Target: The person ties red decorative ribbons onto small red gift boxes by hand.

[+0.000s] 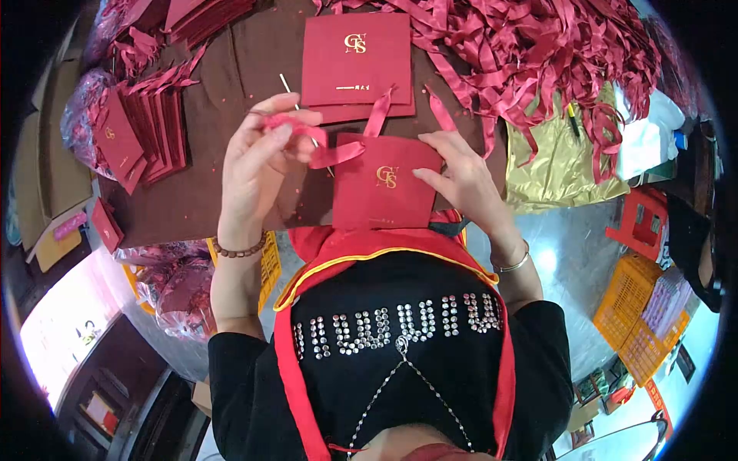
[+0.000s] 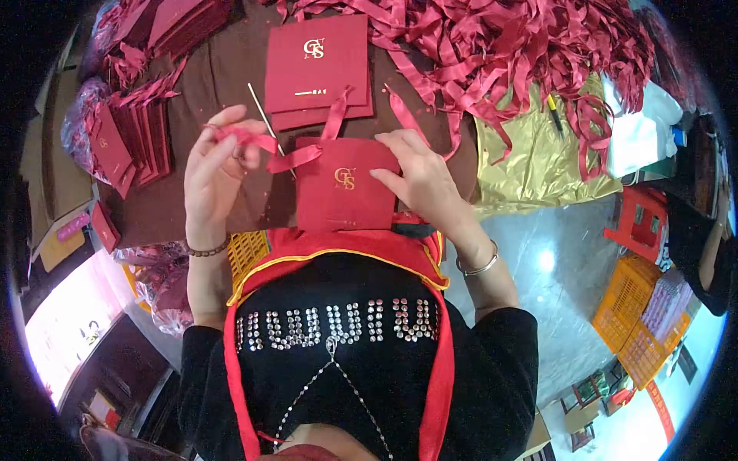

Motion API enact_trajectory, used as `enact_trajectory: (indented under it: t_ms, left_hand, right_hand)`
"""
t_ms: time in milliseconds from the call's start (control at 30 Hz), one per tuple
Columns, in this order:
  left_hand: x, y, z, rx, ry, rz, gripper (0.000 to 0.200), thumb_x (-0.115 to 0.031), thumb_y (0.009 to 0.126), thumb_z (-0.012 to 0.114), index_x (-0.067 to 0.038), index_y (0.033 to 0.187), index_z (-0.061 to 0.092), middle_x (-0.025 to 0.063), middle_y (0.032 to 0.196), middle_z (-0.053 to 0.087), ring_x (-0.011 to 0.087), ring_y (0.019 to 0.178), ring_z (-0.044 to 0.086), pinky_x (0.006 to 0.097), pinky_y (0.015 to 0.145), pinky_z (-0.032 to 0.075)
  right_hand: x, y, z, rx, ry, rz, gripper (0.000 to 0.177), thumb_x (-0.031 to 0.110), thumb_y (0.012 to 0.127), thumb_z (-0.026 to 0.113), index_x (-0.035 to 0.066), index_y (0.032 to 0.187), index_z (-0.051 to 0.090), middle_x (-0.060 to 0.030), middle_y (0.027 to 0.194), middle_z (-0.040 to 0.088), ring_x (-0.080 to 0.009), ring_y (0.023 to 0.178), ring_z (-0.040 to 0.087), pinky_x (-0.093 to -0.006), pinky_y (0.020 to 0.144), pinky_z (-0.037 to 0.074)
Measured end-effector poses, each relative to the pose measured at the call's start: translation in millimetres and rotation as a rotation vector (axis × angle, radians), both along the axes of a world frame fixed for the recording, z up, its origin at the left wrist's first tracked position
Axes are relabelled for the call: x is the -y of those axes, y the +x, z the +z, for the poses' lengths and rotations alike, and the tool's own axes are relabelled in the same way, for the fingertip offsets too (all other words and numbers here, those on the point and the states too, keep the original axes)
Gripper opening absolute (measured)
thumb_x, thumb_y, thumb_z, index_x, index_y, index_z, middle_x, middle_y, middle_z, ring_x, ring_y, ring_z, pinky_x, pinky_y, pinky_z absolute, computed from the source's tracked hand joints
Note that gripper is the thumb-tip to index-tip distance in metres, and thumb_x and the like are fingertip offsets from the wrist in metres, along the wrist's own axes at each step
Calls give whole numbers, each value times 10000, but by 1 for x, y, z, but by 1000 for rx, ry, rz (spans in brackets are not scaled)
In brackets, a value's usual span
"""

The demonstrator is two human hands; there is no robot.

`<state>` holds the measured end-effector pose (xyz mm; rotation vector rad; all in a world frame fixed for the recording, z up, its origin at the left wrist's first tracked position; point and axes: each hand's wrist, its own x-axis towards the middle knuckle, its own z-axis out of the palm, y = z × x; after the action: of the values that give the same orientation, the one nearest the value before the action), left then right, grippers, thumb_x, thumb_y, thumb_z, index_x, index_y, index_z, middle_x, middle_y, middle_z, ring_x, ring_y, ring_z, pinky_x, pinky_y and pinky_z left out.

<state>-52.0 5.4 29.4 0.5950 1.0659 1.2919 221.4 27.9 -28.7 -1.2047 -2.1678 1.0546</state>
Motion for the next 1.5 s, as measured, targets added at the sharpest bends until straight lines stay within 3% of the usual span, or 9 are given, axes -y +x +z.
enact_trajectory:
  t_ms: [100, 167, 267, 367, 600, 767, 967, 1200, 1500]
  left_hand:
    - [0, 3, -13, -145, -4, -93, 249, -134, 952, 471, 31, 1117, 557, 109, 880, 644, 97, 654, 538, 210, 598, 434]
    - [1, 12, -11, -518, -61, -145, 257, -207, 948, 498, -4, 980, 652, 65, 726, 639, 106, 633, 541, 235, 568, 413]
    - [-4, 34, -35, -1250, 373, -115, 159, -206, 856, 603, -81, 854, 701, 87, 756, 652, 250, 654, 566, 362, 607, 431]
    - [-7, 50, -42, -1409, 478, -300, 174, -198, 857, 603, -56, 919, 681, 75, 738, 627, 259, 675, 536, 362, 637, 422]
    - [-11, 56, -47, -1327, 449, -419, 175, -248, 854, 584, -103, 813, 673, 70, 705, 618, 268, 664, 531, 394, 620, 396]
    - [-12, 50, -52, -1258, 366, -481, 183, -233, 857, 594, -70, 879, 674, 92, 726, 619, 271, 688, 527, 385, 635, 412]
    - [-16, 56, -61, -1304, 367, -458, 189, -266, 857, 575, -111, 833, 680, 53, 723, 647, 263, 658, 521, 390, 626, 364]
    - [-13, 55, -54, -1313, 353, -460, 190, -267, 858, 573, -112, 843, 681, 48, 729, 650, 263, 661, 513, 391, 632, 359]
    - [-13, 57, -61, -1323, 349, -464, 222, -307, 872, 551, -132, 843, 685, 17, 710, 640, 215, 662, 499, 359, 673, 311]
  right_hand:
    - [-4, -3, -4, -25, 7, 25, 428, 162, 774, 694, 9, 1148, 554, -151, 1103, 561, -285, 832, 596, -328, 660, 499]
    - [-6, -6, -6, -45, 22, 57, 433, 159, 771, 689, 10, 1152, 547, -151, 1113, 556, -289, 837, 596, -335, 675, 494]
    - [-7, -11, 0, 3, -37, 72, 433, 156, 763, 687, 16, 1146, 543, -149, 1106, 555, -294, 880, 589, -338, 698, 488]
    - [-9, -12, 0, -3, 8, 86, 410, 141, 752, 690, 21, 1116, 544, -148, 1098, 552, -303, 922, 575, -337, 715, 487]
    - [-26, -3, -10, -92, -91, 189, 368, 129, 747, 709, 3, 1047, 537, -108, 1053, 557, -225, 926, 579, -304, 714, 487]
    - [-36, -2, 1, -134, -897, 184, 337, 152, 833, 662, 11, 1116, 546, -35, 1047, 552, -67, 788, 554, -211, 601, 489]
    - [-35, 1, -1, -300, -809, 174, 410, 104, 866, 588, 60, 1266, 506, -24, 1123, 522, -65, 755, 535, -200, 589, 495]
    - [-35, -3, -2, -213, -725, 213, 357, 123, 890, 553, 74, 1241, 507, -27, 1177, 487, -84, 877, 525, -205, 605, 501]
    - [-35, 2, -5, -110, -669, 224, 271, 151, 876, 591, 31, 1118, 565, -66, 1085, 533, -122, 910, 555, -238, 621, 515]
